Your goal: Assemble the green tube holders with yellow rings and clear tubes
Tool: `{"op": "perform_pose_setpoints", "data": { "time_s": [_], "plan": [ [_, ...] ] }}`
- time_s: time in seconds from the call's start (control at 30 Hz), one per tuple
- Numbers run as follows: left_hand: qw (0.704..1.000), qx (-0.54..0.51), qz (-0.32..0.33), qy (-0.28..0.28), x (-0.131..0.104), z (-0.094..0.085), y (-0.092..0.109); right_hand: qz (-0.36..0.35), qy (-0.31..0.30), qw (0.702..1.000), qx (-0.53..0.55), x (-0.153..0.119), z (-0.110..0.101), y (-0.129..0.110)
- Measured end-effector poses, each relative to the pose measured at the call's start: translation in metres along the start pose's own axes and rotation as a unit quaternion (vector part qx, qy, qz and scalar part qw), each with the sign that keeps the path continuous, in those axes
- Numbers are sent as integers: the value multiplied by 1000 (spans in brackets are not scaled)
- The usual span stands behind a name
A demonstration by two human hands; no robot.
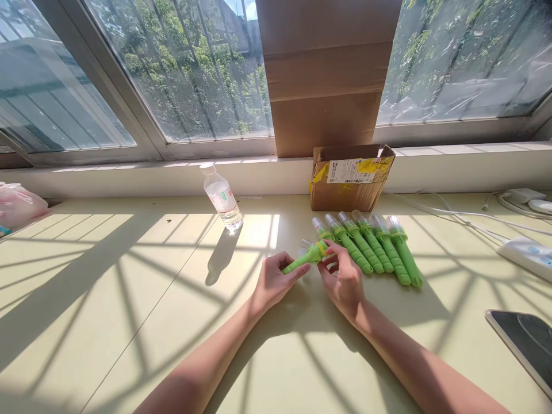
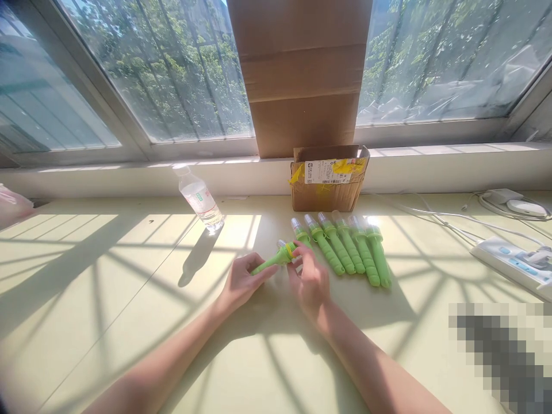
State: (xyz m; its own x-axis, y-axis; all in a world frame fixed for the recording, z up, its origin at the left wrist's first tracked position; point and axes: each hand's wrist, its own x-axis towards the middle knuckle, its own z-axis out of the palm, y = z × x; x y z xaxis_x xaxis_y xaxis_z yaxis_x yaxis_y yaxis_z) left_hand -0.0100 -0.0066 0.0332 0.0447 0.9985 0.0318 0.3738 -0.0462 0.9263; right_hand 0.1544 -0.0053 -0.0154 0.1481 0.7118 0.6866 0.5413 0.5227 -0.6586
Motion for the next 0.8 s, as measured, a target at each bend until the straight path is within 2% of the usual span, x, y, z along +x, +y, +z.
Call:
{"op": "perform_pose_setpoints", "data": {
  "time_s": [0.17, 0.43, 0.63, 0.8],
  "plan": [
    [998, -24, -29, -57, 2, -5, 3, -16, -9, 1000, -6, -1, 0, 1],
    [997, -31, -31, -71, 4, -7, -2, -28, 2, 1000, -10, 0, 0, -2],
    [990, -81, -31, -111, 9, -12, -3, -28, 0, 1000, 9, 1, -3, -4],
    [996, -51, -15, -73, 7, -8, 1, -43, 8, 999, 21, 1, -5, -3]
  ]
}}
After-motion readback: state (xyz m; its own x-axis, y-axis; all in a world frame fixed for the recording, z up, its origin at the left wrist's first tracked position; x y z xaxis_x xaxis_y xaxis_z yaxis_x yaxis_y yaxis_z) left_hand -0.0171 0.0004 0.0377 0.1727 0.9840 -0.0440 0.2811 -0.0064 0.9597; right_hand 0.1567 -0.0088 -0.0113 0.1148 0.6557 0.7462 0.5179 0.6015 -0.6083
